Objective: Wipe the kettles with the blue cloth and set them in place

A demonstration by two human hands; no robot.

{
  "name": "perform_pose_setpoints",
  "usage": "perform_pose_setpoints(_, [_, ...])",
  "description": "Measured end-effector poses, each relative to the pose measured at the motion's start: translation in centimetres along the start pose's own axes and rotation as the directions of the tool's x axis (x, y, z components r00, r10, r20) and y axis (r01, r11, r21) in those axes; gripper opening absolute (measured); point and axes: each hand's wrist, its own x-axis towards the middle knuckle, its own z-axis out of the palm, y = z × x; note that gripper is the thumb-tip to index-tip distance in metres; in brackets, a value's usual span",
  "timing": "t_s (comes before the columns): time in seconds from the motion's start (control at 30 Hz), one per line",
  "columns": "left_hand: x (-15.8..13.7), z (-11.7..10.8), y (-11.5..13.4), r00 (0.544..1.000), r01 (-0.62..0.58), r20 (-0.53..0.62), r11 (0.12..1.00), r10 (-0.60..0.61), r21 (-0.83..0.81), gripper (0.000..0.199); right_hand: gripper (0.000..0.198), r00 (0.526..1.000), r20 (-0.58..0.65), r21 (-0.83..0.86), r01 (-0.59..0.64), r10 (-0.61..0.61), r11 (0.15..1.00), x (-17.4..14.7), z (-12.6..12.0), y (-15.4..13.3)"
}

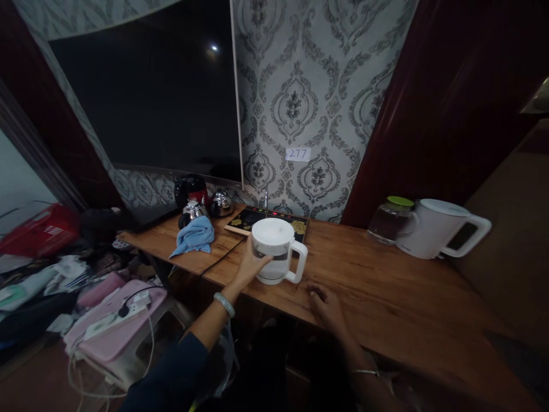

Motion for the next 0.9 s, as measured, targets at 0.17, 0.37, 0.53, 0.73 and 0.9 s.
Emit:
perform_pose_setpoints(0.17, [-0.4, -0.7, 0.7, 0.997, 0.037, 0.062, 0.999, -0.034, -0.032, 0.091, 0.035, 1.000, 0.001, 0.001, -0.007, 0.007, 1.000, 0.0, -0.1, -0.1])
perform_pose_setpoints(0.37, [-0.3, -1.5, 1.6, 0.995, 0.065, 0.077, 0.998, -0.065, -0.001, 0.078, 0.038, 0.998, 0.015, 0.049, -0.055, 0.054, 0.997, 0.1, -0.4, 0.2])
perform_pose_setpoints(0.53, [0.0, -2.0, 1.5, 0.991, 0.120, 0.049, 0.992, -0.122, 0.033, 0.073, 0.062, 0.996, 0.065, 0.166, -0.074, 0.064, 0.983, 1.2, 0.5, -0.8])
perform_pose_setpoints(0.73, [0.1, -1.8, 1.6, 0.992, 0.104, 0.067, 0.995, -0.103, -0.007, 0.074, 0.074, 0.996, 0.091, 0.241, 0.000, -0.022, 0.970, 3.6, 3.6, -3.8])
perform_pose_setpoints(0.9, [0.2, -1.8, 2.3, 0.985, 0.122, 0.124, 0.992, -0.118, -0.028, 0.084, 0.046, 1.000, 0.024, 0.194, -0.024, 0.020, 0.981, 5.7, 5.1, -4.8])
